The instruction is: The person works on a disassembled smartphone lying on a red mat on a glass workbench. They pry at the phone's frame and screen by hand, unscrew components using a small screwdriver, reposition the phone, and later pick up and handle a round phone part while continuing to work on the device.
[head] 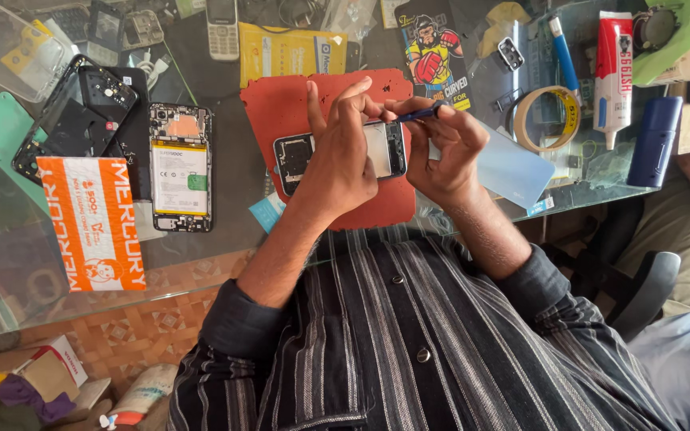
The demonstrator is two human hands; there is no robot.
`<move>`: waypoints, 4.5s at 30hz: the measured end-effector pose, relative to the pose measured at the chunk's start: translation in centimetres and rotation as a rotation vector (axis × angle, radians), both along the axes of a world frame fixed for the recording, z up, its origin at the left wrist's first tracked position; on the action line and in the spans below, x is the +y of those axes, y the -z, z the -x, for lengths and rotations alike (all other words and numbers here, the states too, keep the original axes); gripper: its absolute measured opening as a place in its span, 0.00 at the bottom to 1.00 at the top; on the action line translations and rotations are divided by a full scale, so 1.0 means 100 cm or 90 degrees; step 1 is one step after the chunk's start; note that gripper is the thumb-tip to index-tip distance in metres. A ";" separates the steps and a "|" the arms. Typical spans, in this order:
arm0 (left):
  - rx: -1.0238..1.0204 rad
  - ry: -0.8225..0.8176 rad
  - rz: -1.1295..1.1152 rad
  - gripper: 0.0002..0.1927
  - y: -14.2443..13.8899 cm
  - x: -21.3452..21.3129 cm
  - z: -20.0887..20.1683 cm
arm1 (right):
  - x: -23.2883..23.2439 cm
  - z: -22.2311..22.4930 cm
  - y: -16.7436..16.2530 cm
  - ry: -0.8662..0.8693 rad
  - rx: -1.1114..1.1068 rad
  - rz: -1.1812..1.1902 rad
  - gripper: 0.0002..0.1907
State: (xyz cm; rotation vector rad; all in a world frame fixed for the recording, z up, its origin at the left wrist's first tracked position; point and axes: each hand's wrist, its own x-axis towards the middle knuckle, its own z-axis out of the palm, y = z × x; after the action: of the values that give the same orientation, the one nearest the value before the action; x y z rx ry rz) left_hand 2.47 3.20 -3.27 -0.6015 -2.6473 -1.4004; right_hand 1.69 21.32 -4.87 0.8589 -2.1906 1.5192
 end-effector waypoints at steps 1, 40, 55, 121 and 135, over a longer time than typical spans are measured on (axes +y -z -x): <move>0.014 -0.006 0.007 0.45 0.000 0.000 0.000 | 0.000 0.000 0.002 -0.009 -0.007 0.002 0.34; 0.170 -0.214 -0.045 0.11 -0.024 -0.069 -0.025 | 0.002 0.008 -0.009 0.099 0.071 -0.102 0.33; -0.005 -0.311 -0.296 0.11 0.004 -0.083 -0.031 | 0.002 0.009 -0.018 0.052 0.071 -0.091 0.31; -0.020 -0.296 -0.237 0.07 -0.002 -0.070 -0.029 | 0.148 0.035 -0.033 0.497 -0.064 -0.364 0.05; -0.021 -0.298 -0.235 0.07 0.001 -0.070 -0.032 | 0.140 0.051 -0.021 0.380 -0.148 -0.447 0.10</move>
State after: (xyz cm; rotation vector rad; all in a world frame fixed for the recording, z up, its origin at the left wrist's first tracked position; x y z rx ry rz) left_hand 5.67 -3.82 -3.36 0.0777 -2.2474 -1.6726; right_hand -3.45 35.33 -2.78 0.1302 -2.8470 0.5842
